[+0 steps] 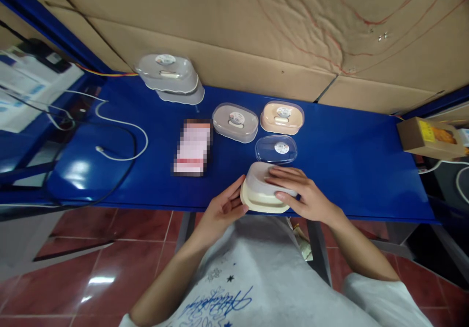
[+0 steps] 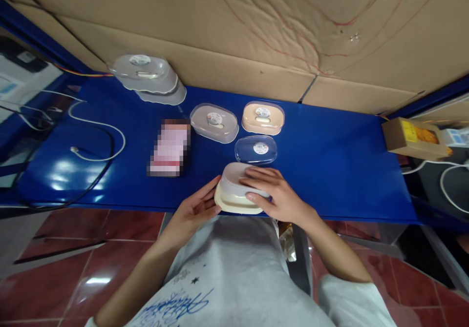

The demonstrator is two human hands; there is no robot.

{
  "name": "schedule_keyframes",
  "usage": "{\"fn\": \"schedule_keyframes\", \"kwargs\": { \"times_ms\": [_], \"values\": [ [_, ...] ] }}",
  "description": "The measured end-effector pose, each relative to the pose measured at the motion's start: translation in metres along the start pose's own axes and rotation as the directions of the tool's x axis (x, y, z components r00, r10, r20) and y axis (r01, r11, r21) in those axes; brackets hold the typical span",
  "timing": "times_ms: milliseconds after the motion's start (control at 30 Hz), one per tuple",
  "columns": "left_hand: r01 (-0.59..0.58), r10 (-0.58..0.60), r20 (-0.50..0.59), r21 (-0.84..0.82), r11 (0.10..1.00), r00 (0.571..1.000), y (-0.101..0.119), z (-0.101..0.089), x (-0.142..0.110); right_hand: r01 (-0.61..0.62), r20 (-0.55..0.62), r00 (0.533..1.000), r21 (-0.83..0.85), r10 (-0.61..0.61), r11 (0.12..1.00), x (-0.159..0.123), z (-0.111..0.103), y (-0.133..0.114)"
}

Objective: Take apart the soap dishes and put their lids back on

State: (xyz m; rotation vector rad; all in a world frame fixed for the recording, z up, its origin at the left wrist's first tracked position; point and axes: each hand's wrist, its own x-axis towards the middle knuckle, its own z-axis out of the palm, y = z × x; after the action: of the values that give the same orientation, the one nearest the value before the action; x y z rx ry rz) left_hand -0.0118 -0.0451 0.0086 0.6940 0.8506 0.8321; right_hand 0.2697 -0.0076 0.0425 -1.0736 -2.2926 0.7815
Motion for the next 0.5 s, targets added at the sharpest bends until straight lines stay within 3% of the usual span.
{"fn": "schedule_keyframes", "kwargs": {
  "times_ms": [100, 200, 267, 333, 400, 500],
  "values": [
    [-0.008, 0.012, -0.016, 0.195, 0.981, 1.000, -0.001, -0.009, -0.009, -0.027, 0.007, 1.000, -0.175, 0.029, 0.984, 0.001, -0.006, 0.010],
    [-0.105, 0.151, -0.069, 0.443, 0.890, 0.986, -0.002, -0.016, -0.015, -0.033, 0.001, 0.999, -0.310, 0.035, 0.950, 0.004, -0.008, 0.021],
    [-0.172, 0.276, -0.062, 0.647, 0.743, 0.959, -0.001, -0.018, -0.015, -0.045, -0.017, 0.999, -0.383, 0.042, 0.923, 0.007, -0.006, 0.026],
    [-0.203, 0.366, -0.010, 0.817, 0.539, 0.931, -0.001, -0.017, -0.013, -0.076, -0.060, 0.997, -0.439, 0.055, 0.895, 0.012, -0.001, 0.029],
    [-0.229, 0.422, 0.066, 0.908, 0.350, 0.904, -0.002, -0.015, -0.010, -0.115, -0.118, 0.991, -0.473, 0.066, 0.874, 0.016, 0.005, 0.031],
    [-0.265, 0.460, 0.158, 0.948, 0.178, 0.874, -0.005, -0.011, -0.007, -0.124, -0.188, 0.982, -0.480, 0.037, 0.868, 0.020, 0.012, 0.027]
  ]
}}
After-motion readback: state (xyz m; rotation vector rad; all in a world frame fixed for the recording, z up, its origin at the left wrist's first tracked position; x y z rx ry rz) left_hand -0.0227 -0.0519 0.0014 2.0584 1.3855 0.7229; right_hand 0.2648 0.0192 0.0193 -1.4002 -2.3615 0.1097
